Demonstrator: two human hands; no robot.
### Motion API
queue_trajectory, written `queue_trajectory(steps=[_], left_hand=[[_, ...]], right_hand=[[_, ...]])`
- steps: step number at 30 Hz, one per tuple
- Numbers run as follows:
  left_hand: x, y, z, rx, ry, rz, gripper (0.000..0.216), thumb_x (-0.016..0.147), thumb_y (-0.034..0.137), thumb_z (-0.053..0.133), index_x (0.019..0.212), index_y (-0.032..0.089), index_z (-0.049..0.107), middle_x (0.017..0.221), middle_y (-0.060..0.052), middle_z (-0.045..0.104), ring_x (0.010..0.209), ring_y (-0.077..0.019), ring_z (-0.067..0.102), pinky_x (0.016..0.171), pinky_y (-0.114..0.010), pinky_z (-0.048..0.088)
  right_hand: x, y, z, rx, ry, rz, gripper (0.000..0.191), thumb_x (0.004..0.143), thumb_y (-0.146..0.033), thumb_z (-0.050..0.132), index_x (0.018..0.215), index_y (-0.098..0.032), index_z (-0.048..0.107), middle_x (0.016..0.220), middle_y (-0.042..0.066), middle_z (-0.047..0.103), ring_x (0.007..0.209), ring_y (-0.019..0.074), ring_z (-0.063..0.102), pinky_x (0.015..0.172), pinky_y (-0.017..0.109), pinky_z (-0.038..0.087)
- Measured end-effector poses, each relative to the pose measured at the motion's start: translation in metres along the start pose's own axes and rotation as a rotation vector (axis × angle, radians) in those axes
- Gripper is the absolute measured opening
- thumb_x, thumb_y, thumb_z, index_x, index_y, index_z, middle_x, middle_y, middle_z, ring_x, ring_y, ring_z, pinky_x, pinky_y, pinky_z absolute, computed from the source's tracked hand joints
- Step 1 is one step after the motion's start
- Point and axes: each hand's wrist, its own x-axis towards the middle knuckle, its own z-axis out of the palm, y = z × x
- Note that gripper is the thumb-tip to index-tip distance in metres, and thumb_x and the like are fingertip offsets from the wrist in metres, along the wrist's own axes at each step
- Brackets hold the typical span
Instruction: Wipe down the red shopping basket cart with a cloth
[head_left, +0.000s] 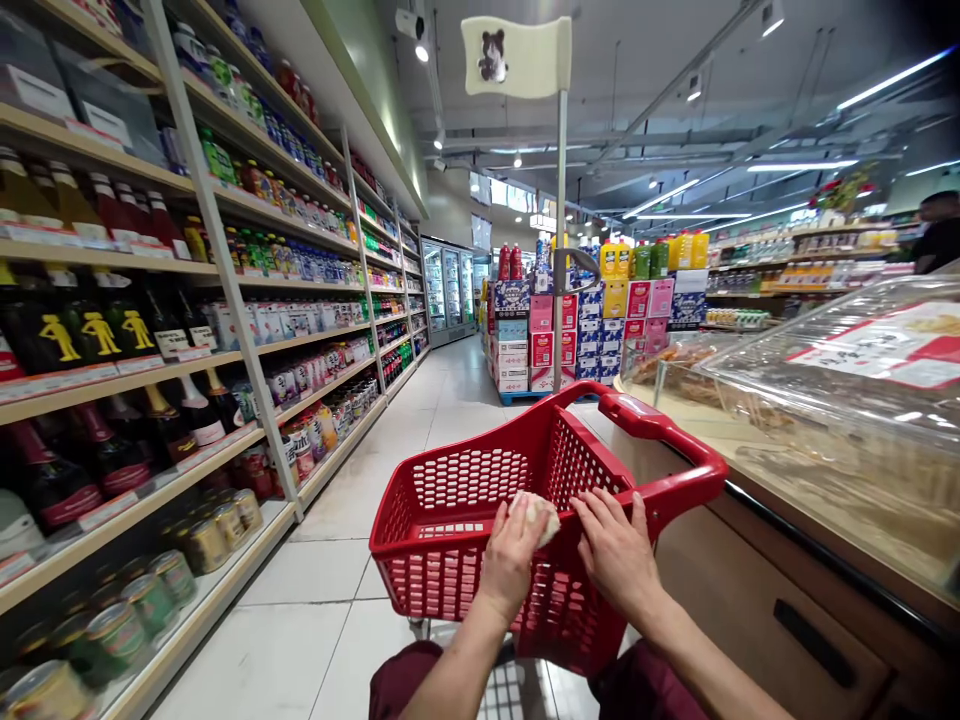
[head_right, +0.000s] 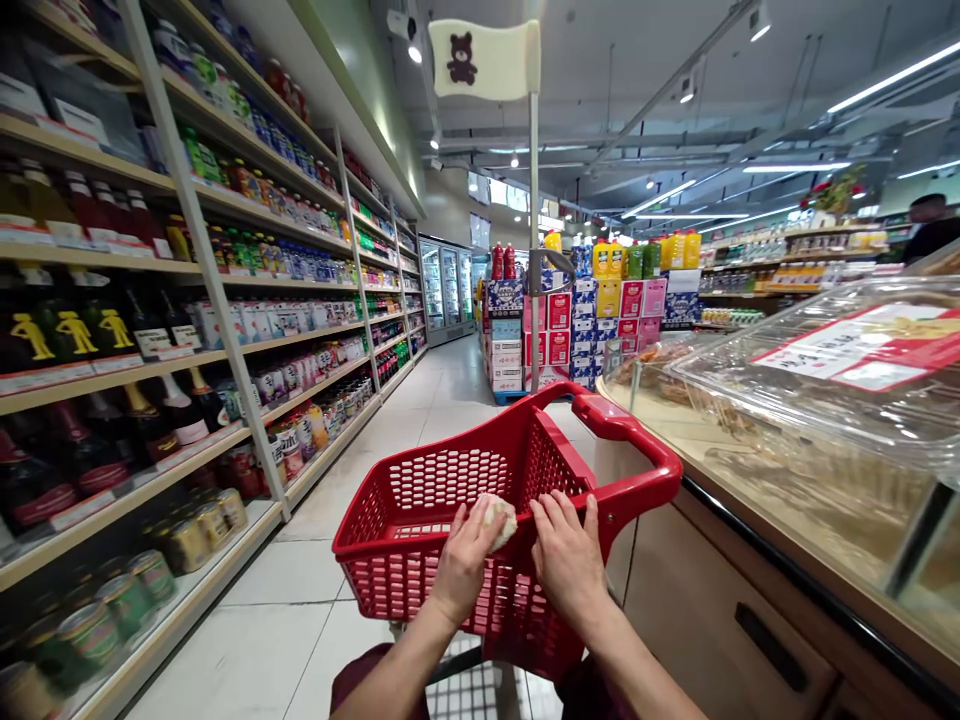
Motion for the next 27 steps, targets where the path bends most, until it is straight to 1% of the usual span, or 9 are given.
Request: queue_trajectory(steps=[6,9,13,15,18,20,23,25,27], left_hand=[[-0.026,-0.032,-0.012,0.045,0.026,-0.137,0.054,0.081,-0.003,0.025,0.129,0.021,0.034,0.123,-0.009,0.053,0.12,-0.0154,0.041,0.1,-0.043,0.034],[-0.015,-0.017,-0.003,-0.053,0.032,-0.096,0.055,0.082,0.0,0.027,0.134,0.018,0.023,0.125,-0.01,0.051,0.12,-0.0163,0.041,0.098,-0.041,0.037],[-0.003,0.01,0.011,-0.128,0.082,-0.157,0.06,0.084,0.008,0.029,0.137,0.011,0.003,0.126,-0.013,0.05,0.118,-0.0167,0.044,0.099,-0.042,0.036],[-0.014,0.007,0.01,-0.072,0.042,-0.2,0.061,0.083,0.011,0.032,0.137,0.01,0.004,0.128,-0.015,0.047,0.12,-0.0193,0.041,0.101,-0.046,0.03],[-0.035,-0.007,0.002,0.035,-0.06,-0.205,0.061,0.079,0.01,0.037,0.136,0.012,0.016,0.132,-0.014,0.043,0.125,-0.0226,0.034,0.104,-0.05,0.021],[-0.042,-0.013,-0.003,0.075,-0.1,-0.199,0.062,0.074,0.005,0.037,0.134,0.013,0.024,0.132,-0.011,0.043,0.126,-0.0224,0.032,0.105,-0.05,0.019],[-0.04,-0.011,-0.007,0.092,-0.136,-0.199,0.068,0.066,-0.002,0.034,0.132,0.014,0.029,0.134,-0.009,0.041,0.128,-0.0205,0.029,0.105,-0.048,0.02],[-0.036,-0.005,-0.008,0.083,-0.149,-0.212,0.069,0.064,-0.002,0.035,0.131,0.014,0.03,0.134,-0.008,0.04,0.128,-0.0202,0.028,0.105,-0.048,0.02],[-0.032,0.0,-0.008,0.066,-0.145,-0.244,0.069,0.064,0.0,0.036,0.131,0.014,0.031,0.134,-0.009,0.041,0.128,-0.021,0.029,0.105,-0.049,0.02]], right_hand=[[-0.002,0.004,0.005,0.049,0.0,-0.008,0.043,0.073,-0.015,0.041,0.113,-0.017,0.055,0.114,0.009,0.059,0.113,0.0248,0.045,0.104,0.051,0.01],[0.005,-0.011,0.003,0.102,-0.066,-0.077,0.045,0.076,-0.016,0.038,0.121,-0.017,0.049,0.122,0.009,0.054,0.116,0.024,0.042,0.103,0.051,0.014],[0.018,-0.046,0.005,0.22,-0.27,-0.152,0.052,0.077,-0.023,0.045,0.128,-0.021,0.039,0.128,0.008,0.047,0.117,0.0231,0.039,0.099,0.046,0.026],[0.024,-0.063,0.013,0.224,-0.325,-0.13,0.055,0.073,-0.03,0.055,0.126,-0.025,0.041,0.122,0.008,0.051,0.112,0.0253,0.043,0.096,0.048,0.029],[0.031,-0.074,0.028,0.192,-0.337,-0.146,0.031,0.077,-0.029,0.055,0.108,-0.029,0.056,0.101,0.005,0.06,0.095,0.0206,0.053,0.087,0.042,0.039],[0.032,-0.061,0.031,0.211,-0.28,-0.226,0.018,0.083,-0.025,0.048,0.096,-0.028,0.061,0.094,0.003,0.063,0.089,0.016,0.055,0.082,0.034,0.044],[0.024,-0.006,0.02,0.215,-0.07,-0.303,0.022,0.086,-0.022,0.043,0.096,-0.025,0.063,0.106,0.002,0.062,0.099,0.0152,0.053,0.088,0.032,0.044],[0.016,0.037,0.007,0.147,0.069,-0.239,0.024,0.086,-0.023,0.042,0.098,-0.024,0.063,0.112,0.004,0.06,0.108,0.0177,0.05,0.093,0.036,0.042],[0.007,0.063,-0.004,0.087,0.149,-0.155,0.026,0.086,-0.021,0.041,0.099,-0.021,0.064,0.118,0.006,0.057,0.114,0.0195,0.046,0.095,0.038,0.041]])
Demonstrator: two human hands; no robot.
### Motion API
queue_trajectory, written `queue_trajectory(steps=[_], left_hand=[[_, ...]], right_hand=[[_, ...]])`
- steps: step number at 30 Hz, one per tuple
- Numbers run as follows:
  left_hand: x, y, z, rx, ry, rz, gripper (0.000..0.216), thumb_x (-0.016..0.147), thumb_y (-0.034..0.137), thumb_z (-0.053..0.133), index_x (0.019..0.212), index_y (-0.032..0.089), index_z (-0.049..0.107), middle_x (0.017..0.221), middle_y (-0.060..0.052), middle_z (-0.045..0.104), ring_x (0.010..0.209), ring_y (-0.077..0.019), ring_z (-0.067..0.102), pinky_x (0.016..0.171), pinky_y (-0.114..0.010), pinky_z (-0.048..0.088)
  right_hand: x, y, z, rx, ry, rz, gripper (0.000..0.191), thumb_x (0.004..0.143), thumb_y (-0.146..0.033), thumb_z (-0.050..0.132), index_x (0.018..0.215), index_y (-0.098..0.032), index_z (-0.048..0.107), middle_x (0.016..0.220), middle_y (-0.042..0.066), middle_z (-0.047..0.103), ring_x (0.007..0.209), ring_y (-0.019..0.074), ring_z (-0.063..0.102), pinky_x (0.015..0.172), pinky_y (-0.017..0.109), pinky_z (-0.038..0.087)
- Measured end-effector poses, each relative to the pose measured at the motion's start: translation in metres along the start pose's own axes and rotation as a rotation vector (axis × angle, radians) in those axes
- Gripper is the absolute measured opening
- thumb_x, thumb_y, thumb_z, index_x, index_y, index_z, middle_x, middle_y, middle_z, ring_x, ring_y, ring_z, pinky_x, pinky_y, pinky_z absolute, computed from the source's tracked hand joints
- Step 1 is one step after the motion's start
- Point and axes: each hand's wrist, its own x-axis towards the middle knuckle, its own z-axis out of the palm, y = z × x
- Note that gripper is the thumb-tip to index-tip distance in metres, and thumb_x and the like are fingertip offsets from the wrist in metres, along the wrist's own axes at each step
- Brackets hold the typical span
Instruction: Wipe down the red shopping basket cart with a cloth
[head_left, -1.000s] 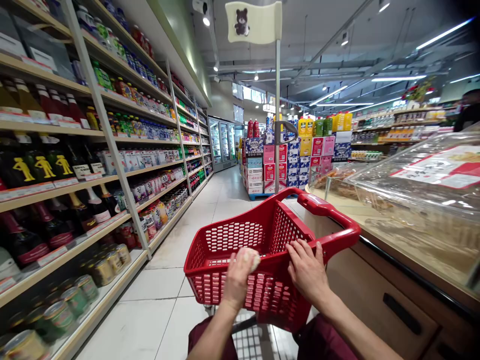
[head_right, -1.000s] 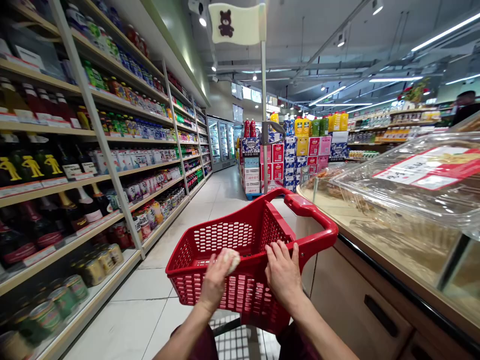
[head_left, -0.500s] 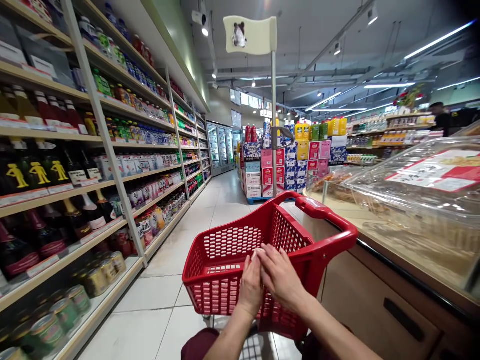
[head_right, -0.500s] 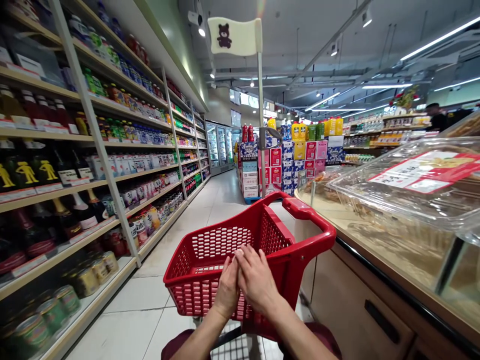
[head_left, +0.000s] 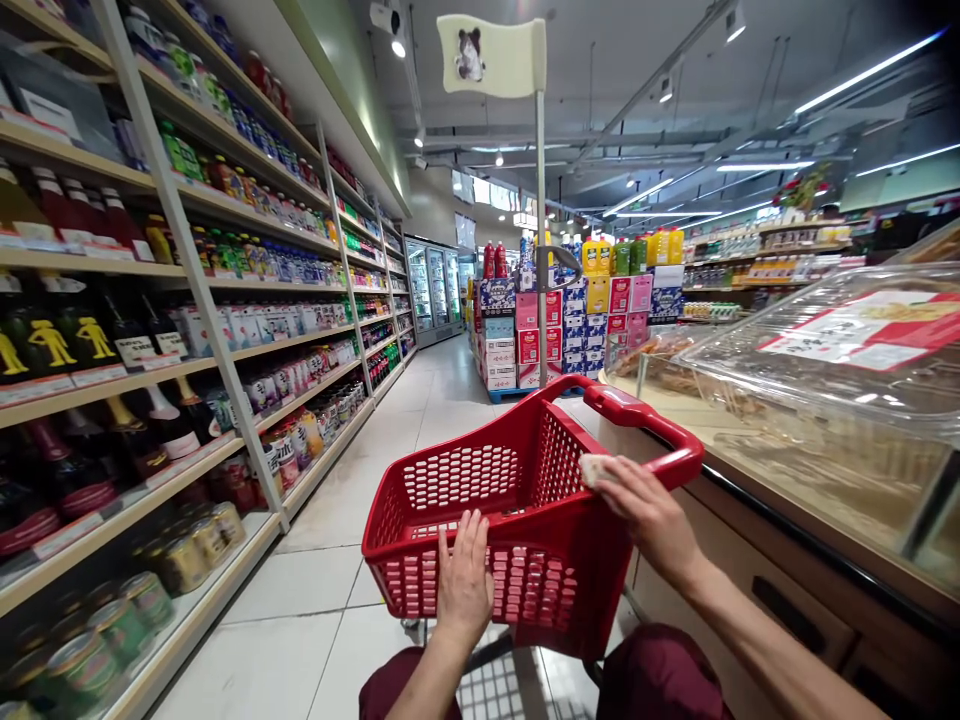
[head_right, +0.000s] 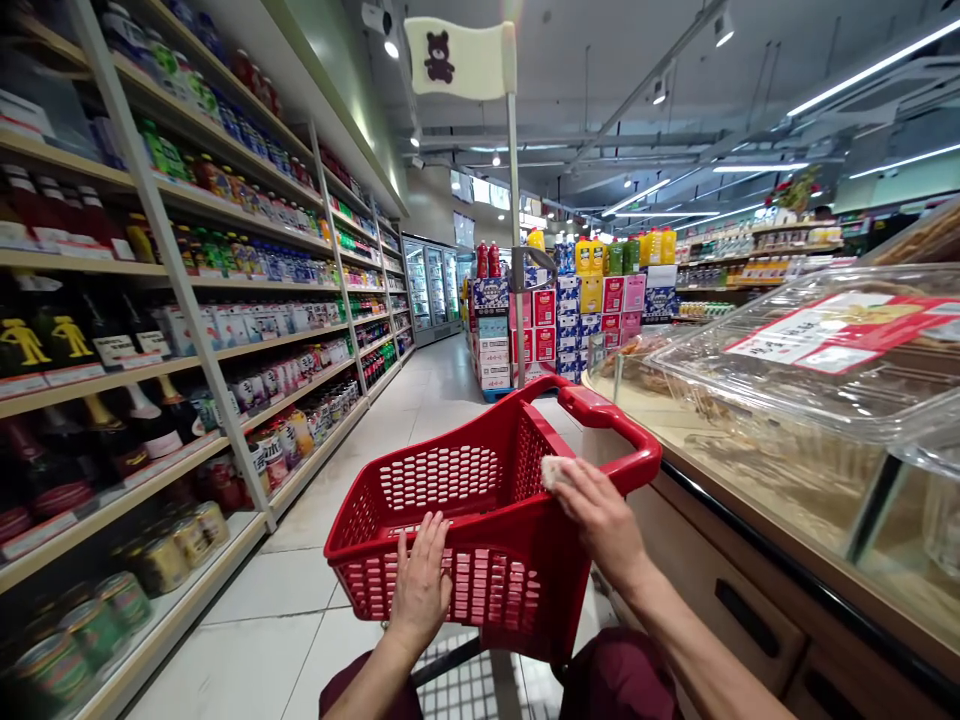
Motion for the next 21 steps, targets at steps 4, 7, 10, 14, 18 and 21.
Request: queue_trajectory(steps=[4,7,10,14,18,21], left_hand=[[0.003,0.004,0.001,-0.017,-0.004,-0.031,0.069,0.063,0.001,0.038,0.131,0.013,0.031,0.135,-0.009,0.04,0.127,-0.0223,0.03,0.104,-0.05,0.023],[0.008,0.001,0.004,0.0,-0.014,-0.004,0.07,0.063,-0.001,0.036,0.131,0.013,0.031,0.134,-0.01,0.041,0.127,-0.0223,0.031,0.102,-0.05,0.026],[0.013,-0.001,0.007,-0.006,-0.036,0.024,0.071,0.061,-0.002,0.035,0.131,0.012,0.031,0.133,-0.01,0.042,0.127,-0.0219,0.031,0.102,-0.05,0.026],[0.017,0.002,0.008,-0.042,-0.051,-0.004,0.068,0.062,-0.001,0.035,0.13,0.012,0.033,0.132,-0.011,0.043,0.126,-0.0229,0.032,0.102,-0.052,0.025],[0.019,0.005,0.007,-0.071,-0.075,-0.022,0.07,0.062,0.0,0.036,0.13,0.012,0.031,0.132,-0.012,0.043,0.126,-0.023,0.032,0.102,-0.053,0.023],[0.019,0.004,0.007,-0.079,-0.095,-0.03,0.069,0.062,0.0,0.036,0.13,0.012,0.032,0.132,-0.012,0.043,0.126,-0.0226,0.031,0.102,-0.053,0.023]], right_hand=[[-0.011,-0.026,0.006,-0.002,0.064,-0.06,0.026,0.083,-0.015,0.042,0.095,-0.02,0.065,0.114,0.006,0.06,0.111,0.0177,0.05,0.094,0.035,0.043],[-0.01,-0.039,0.015,0.041,-0.005,-0.214,0.026,0.083,-0.014,0.043,0.091,-0.024,0.066,0.109,0.001,0.063,0.108,0.0156,0.052,0.093,0.035,0.043],[-0.006,0.003,0.001,-0.068,0.026,-0.109,0.027,0.083,-0.014,0.043,0.1,-0.021,0.063,0.114,0.004,0.06,0.113,0.0186,0.049,0.097,0.041,0.037],[-0.003,0.051,-0.015,-0.251,0.141,0.143,0.036,0.079,-0.007,0.04,0.107,-0.015,0.06,0.121,0.01,0.054,0.12,0.0223,0.041,0.1,0.044,0.031],[0.002,0.034,-0.005,-0.185,0.016,-0.057,0.036,0.079,-0.006,0.038,0.101,-0.021,0.064,0.119,0.004,0.057,0.118,0.0189,0.043,0.1,0.039,0.032],[0.013,0.045,-0.008,-0.195,-0.001,-0.06,0.029,0.083,-0.013,0.04,0.097,-0.02,0.065,0.115,0.005,0.059,0.115,0.0199,0.046,0.097,0.038,0.035]])
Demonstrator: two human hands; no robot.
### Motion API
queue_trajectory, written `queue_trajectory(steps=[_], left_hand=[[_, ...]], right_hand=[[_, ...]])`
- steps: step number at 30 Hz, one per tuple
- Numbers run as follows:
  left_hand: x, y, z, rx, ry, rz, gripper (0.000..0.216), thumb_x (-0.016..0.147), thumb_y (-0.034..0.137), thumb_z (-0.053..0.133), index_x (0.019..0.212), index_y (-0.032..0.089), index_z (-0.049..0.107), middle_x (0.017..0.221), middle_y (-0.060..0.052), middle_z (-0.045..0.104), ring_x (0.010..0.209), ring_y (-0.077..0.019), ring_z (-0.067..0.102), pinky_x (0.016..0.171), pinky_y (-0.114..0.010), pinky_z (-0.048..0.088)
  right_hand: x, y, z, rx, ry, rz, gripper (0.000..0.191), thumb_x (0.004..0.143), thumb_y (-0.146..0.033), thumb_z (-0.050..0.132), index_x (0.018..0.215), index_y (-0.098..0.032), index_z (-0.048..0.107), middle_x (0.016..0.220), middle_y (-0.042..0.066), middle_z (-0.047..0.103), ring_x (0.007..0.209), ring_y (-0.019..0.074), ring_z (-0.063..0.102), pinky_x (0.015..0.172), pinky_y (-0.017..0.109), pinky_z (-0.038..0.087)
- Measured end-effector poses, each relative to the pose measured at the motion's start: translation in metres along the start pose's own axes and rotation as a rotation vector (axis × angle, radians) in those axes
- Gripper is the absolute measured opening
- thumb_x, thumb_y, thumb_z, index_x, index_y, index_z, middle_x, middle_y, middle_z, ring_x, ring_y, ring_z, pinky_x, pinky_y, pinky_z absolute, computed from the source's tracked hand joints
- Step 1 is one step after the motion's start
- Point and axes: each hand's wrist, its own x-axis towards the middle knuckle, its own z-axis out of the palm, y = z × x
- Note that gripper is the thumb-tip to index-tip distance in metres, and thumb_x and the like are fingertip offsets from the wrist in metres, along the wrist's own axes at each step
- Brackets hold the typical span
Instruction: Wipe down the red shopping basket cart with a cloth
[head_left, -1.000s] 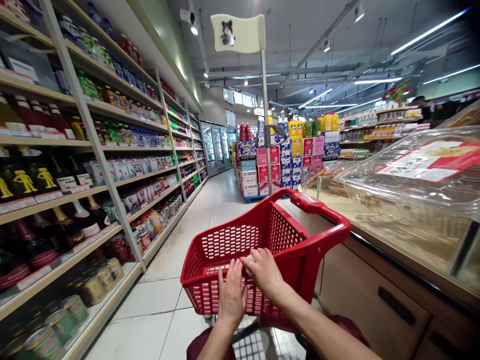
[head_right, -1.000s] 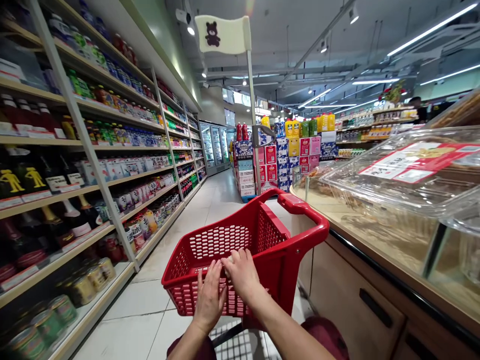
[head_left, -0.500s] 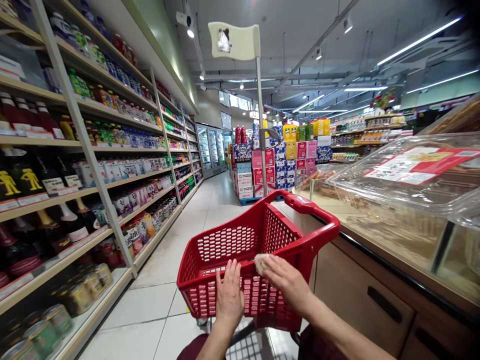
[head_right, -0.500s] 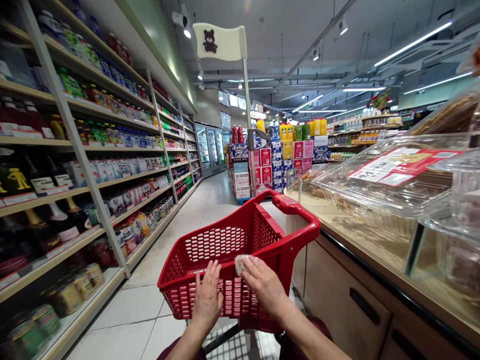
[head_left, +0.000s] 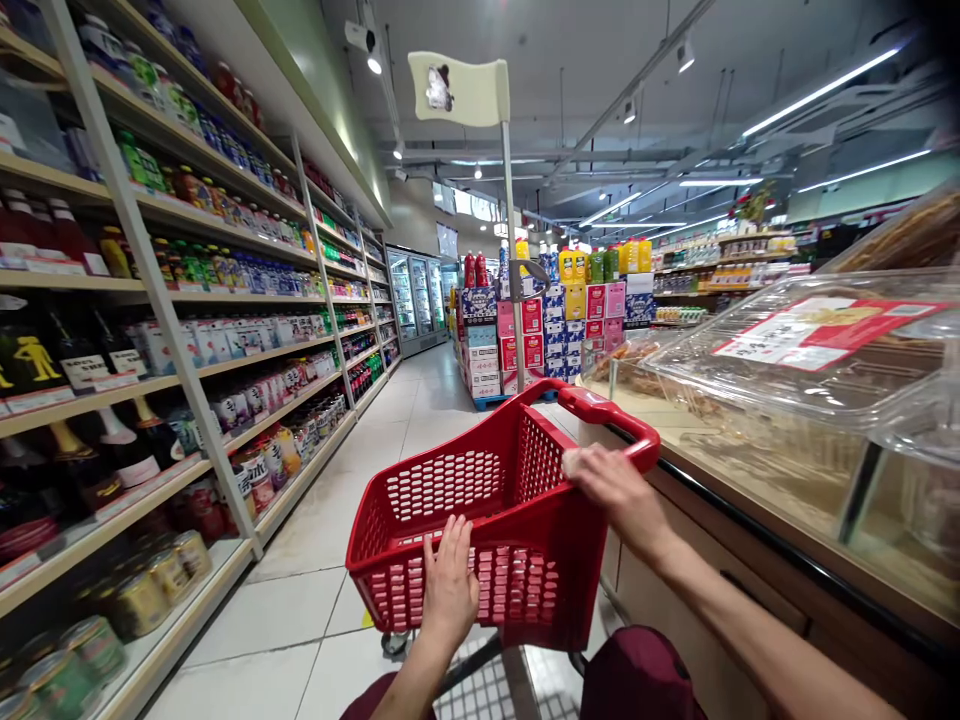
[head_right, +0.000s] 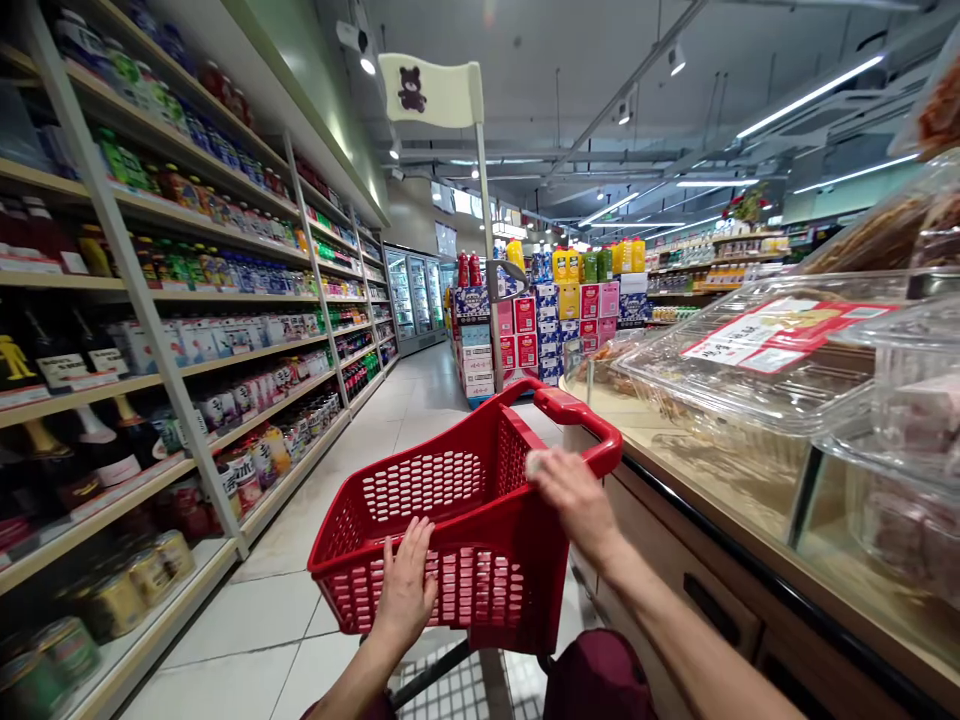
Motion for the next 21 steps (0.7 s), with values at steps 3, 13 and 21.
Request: queue_trajectory(steps=[3,13,21], left_hand=[[-0.001,-0.001,0.001,0.0,0.018,0.008,0.069,0.062,0.001,0.036,0.13,0.012,0.032,0.133,-0.011,0.042,0.127,-0.0224,0.031,0.102,-0.052,0.022],[-0.006,0.003,0.001,0.091,0.029,0.018,0.07,0.064,0.001,0.037,0.132,0.014,0.03,0.136,-0.009,0.039,0.128,-0.0217,0.027,0.105,-0.05,0.02],[-0.009,0.006,0.007,0.133,0.048,0.002,0.074,0.064,0.002,0.038,0.135,0.013,0.022,0.139,-0.01,0.032,0.13,-0.0216,0.022,0.105,-0.048,0.019]], right_hand=[[0.008,0.018,0.0,-0.106,0.061,0.233,0.027,0.083,-0.017,0.04,0.094,-0.014,0.065,0.108,0.012,0.062,0.111,0.0234,0.049,0.092,0.041,0.038],[0.001,-0.022,0.007,-0.061,-0.02,0.13,0.034,0.08,-0.006,0.038,0.098,-0.015,0.064,0.115,0.012,0.058,0.117,0.0233,0.044,0.095,0.044,0.036],[-0.01,-0.026,0.007,0.02,-0.047,-0.01,0.038,0.08,-0.007,0.039,0.106,-0.023,0.061,0.123,0.003,0.054,0.121,0.0189,0.039,0.1,0.04,0.032]])
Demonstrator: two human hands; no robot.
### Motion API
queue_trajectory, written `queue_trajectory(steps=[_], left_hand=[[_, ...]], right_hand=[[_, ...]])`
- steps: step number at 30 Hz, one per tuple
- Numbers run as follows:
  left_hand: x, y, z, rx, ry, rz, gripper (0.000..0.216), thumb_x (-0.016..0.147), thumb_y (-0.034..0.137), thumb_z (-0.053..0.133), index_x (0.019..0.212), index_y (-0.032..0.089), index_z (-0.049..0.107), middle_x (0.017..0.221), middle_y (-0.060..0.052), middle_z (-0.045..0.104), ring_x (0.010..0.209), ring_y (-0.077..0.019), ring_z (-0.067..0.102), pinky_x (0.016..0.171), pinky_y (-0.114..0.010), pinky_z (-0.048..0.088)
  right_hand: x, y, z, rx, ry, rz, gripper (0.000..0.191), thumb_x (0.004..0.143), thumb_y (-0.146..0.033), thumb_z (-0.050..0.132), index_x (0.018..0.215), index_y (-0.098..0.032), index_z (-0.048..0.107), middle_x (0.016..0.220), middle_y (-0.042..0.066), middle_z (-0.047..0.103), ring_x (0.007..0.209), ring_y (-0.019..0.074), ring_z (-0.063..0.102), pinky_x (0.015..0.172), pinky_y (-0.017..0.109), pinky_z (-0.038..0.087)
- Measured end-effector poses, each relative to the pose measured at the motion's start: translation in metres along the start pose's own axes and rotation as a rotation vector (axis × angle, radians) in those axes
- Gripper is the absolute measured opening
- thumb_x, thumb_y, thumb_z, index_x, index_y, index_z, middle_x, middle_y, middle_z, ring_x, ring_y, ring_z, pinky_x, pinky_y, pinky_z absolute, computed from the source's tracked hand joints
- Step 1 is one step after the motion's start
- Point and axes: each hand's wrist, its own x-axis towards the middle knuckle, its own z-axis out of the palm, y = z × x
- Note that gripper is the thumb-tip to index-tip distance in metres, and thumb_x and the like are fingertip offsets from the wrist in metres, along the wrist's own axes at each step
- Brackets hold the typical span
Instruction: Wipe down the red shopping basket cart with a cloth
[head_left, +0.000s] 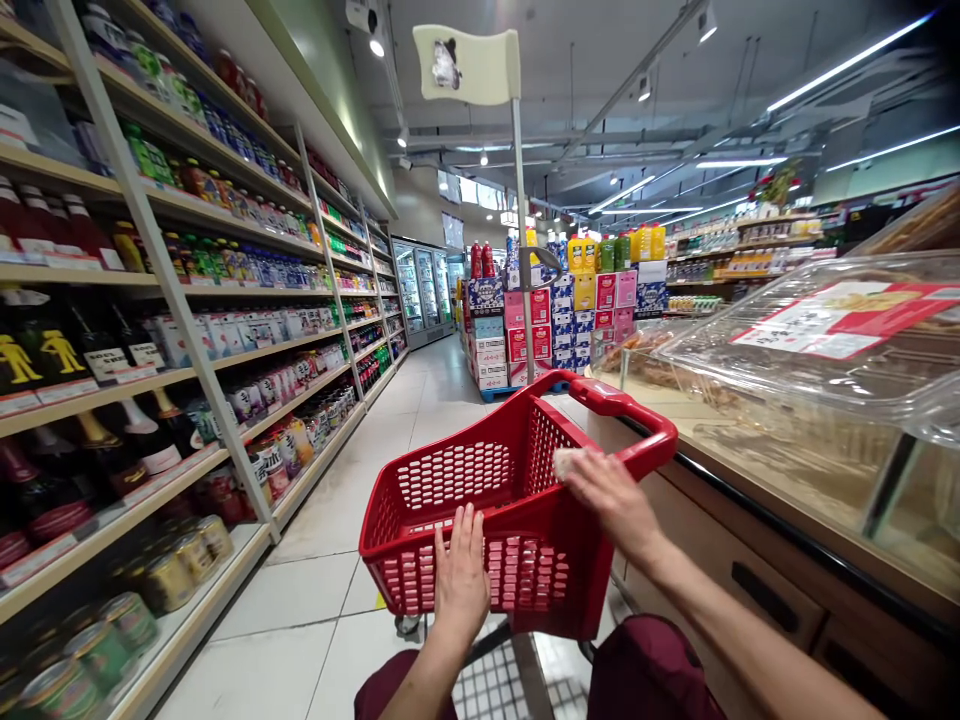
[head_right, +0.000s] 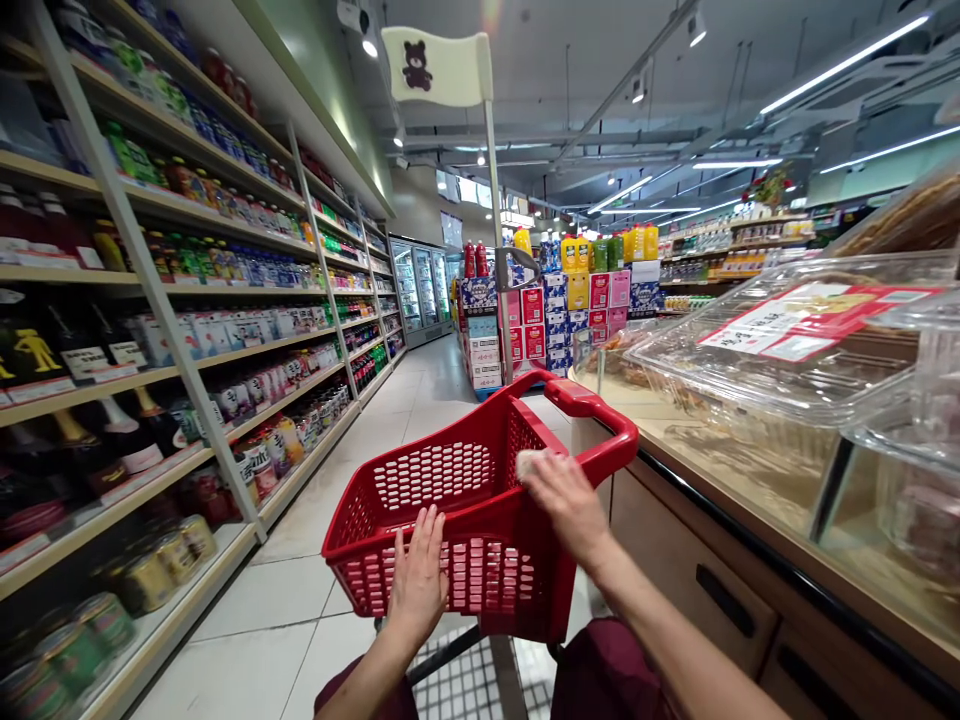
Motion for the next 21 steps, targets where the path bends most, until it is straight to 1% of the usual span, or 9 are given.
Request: queue_trajectory(steps=[2,4,9,10,13,14,15,19,21], left_hand=[[0.0,0.002,0.0,0.001,-0.011,-0.006,0.074,0.064,0.002,0.039,0.135,0.013,0.021,0.14,-0.01,0.03,0.131,-0.0221,0.02,0.105,-0.048,0.019],[0.001,0.004,-0.001,0.002,-0.019,-0.024,0.074,0.065,0.003,0.04,0.135,0.013,0.021,0.141,-0.011,0.028,0.131,-0.0233,0.019,0.105,-0.049,0.019],[0.002,0.007,-0.003,-0.001,-0.047,-0.022,0.075,0.064,0.002,0.038,0.136,0.012,0.019,0.142,-0.011,0.025,0.131,-0.023,0.018,0.104,-0.049,0.02],[0.002,0.007,-0.004,-0.002,-0.05,-0.019,0.075,0.064,0.002,0.038,0.136,0.012,0.019,0.142,-0.01,0.025,0.131,-0.0228,0.018,0.104,-0.048,0.02],[0.002,0.009,-0.002,-0.003,-0.046,-0.035,0.076,0.063,0.002,0.038,0.136,0.012,0.018,0.142,-0.011,0.025,0.132,-0.023,0.017,0.105,-0.049,0.019],[0.003,0.01,-0.002,-0.003,-0.045,-0.046,0.076,0.063,0.003,0.038,0.136,0.012,0.018,0.142,-0.011,0.025,0.132,-0.0231,0.017,0.105,-0.049,0.019],[0.003,0.01,-0.001,-0.003,-0.048,-0.055,0.076,0.063,0.003,0.038,0.136,0.012,0.018,0.142,-0.011,0.025,0.132,-0.0231,0.016,0.105,-0.049,0.019],[0.004,0.011,0.0,0.007,-0.067,-0.052,0.075,0.065,0.003,0.038,0.136,0.013,0.019,0.142,-0.01,0.026,0.132,-0.0224,0.016,0.104,-0.048,0.021],[0.004,0.012,-0.001,0.021,-0.087,-0.047,0.074,0.065,0.004,0.038,0.136,0.012,0.019,0.142,-0.01,0.025,0.132,-0.0222,0.015,0.104,-0.048,0.021]], right_hand=[[-0.003,0.017,-0.004,-0.081,0.046,0.181,0.038,0.079,-0.006,0.039,0.107,-0.02,0.06,0.124,0.007,0.052,0.123,0.0216,0.037,0.1,0.044,0.031],[-0.006,0.024,-0.006,-0.114,0.099,0.268,0.039,0.078,-0.005,0.039,0.109,-0.017,0.059,0.127,0.009,0.049,0.124,0.0229,0.034,0.099,0.044,0.031],[-0.009,0.001,0.0,0.046,0.013,-0.063,0.04,0.081,-0.006,0.037,0.11,-0.024,0.058,0.125,0.001,0.052,0.124,0.0175,0.035,0.1,0.038,0.033],[-0.009,0.003,0.001,0.036,0.019,-0.041,0.039,0.081,-0.007,0.037,0.109,-0.023,0.059,0.124,0.002,0.052,0.124,0.0181,0.035,0.1,0.039,0.033],[-0.005,0.013,0.0,-0.071,0.102,0.199,0.035,0.081,-0.007,0.038,0.107,-0.015,0.06,0.125,0.01,0.05,0.125,0.023,0.034,0.099,0.044,0.033],[-0.004,0.012,0.0,-0.086,0.12,0.233,0.036,0.08,-0.007,0.038,0.107,-0.013,0.06,0.125,0.012,0.05,0.125,0.0237,0.033,0.099,0.044,0.033],[-0.003,0.008,0.001,-0.077,0.119,0.21,0.037,0.08,-0.006,0.037,0.108,-0.013,0.06,0.125,0.012,0.05,0.125,0.0232,0.032,0.099,0.043,0.033],[-0.002,-0.017,0.006,0.047,0.016,-0.08,0.043,0.079,-0.003,0.035,0.109,-0.023,0.059,0.123,0.002,0.054,0.124,0.0172,0.034,0.101,0.037,0.032],[-0.003,-0.014,0.005,0.018,0.006,0.003,0.044,0.077,-0.002,0.036,0.11,-0.022,0.059,0.125,0.003,0.052,0.125,0.0184,0.034,0.102,0.039,0.031]])
